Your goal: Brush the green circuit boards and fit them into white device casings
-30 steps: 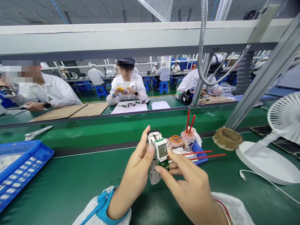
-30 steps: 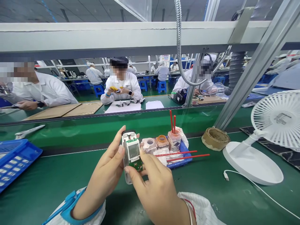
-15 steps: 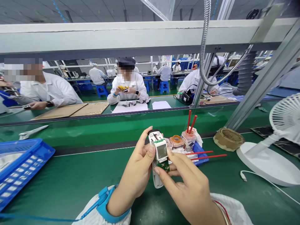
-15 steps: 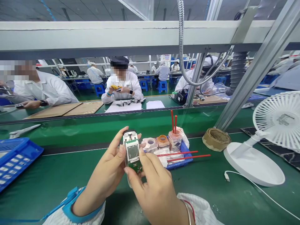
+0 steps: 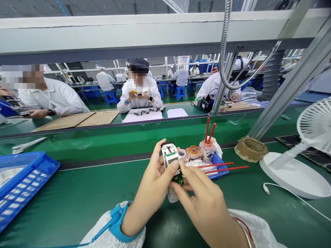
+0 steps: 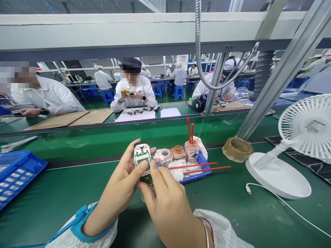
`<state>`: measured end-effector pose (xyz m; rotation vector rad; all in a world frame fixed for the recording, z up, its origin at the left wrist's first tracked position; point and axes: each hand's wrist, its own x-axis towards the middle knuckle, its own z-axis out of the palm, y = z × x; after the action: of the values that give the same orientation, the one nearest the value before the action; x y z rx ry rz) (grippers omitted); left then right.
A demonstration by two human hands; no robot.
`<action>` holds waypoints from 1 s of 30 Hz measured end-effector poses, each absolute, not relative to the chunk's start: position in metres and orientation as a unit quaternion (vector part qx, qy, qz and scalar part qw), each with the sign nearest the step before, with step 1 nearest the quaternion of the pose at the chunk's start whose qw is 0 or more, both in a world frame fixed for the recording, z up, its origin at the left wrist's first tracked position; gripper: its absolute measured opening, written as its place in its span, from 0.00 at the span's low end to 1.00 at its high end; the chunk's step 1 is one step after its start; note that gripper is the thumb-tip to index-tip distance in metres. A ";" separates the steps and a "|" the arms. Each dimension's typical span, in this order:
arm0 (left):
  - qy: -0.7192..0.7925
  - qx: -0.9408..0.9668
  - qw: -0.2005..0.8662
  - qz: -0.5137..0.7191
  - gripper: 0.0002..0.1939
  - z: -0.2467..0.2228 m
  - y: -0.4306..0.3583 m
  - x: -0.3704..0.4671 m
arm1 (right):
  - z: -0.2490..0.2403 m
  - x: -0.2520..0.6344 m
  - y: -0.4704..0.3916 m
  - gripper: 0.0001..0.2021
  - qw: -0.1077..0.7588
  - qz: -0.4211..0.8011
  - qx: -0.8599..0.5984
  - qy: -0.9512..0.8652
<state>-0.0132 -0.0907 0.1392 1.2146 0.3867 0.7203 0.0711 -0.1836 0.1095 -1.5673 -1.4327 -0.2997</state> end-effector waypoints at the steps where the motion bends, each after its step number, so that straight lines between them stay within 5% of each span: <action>1: 0.179 0.556 0.742 0.328 0.29 0.139 -0.089 -0.012 | 0.110 0.073 -0.183 0.14 0.477 -0.104 -0.645 -0.587; 18: 0.178 0.538 0.776 0.277 0.29 0.137 -0.082 -0.009 | 0.120 0.084 -0.177 0.09 0.473 0.067 -0.702 -0.528; 30: 0.190 0.563 0.752 0.285 0.29 0.134 -0.080 -0.008 | 0.119 0.084 -0.176 0.10 0.424 -0.018 -0.714 -0.557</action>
<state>-0.0077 -0.0800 0.1345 1.2301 0.4147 0.6226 0.0841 -0.1757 0.1193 -1.7864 -1.3925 -0.0440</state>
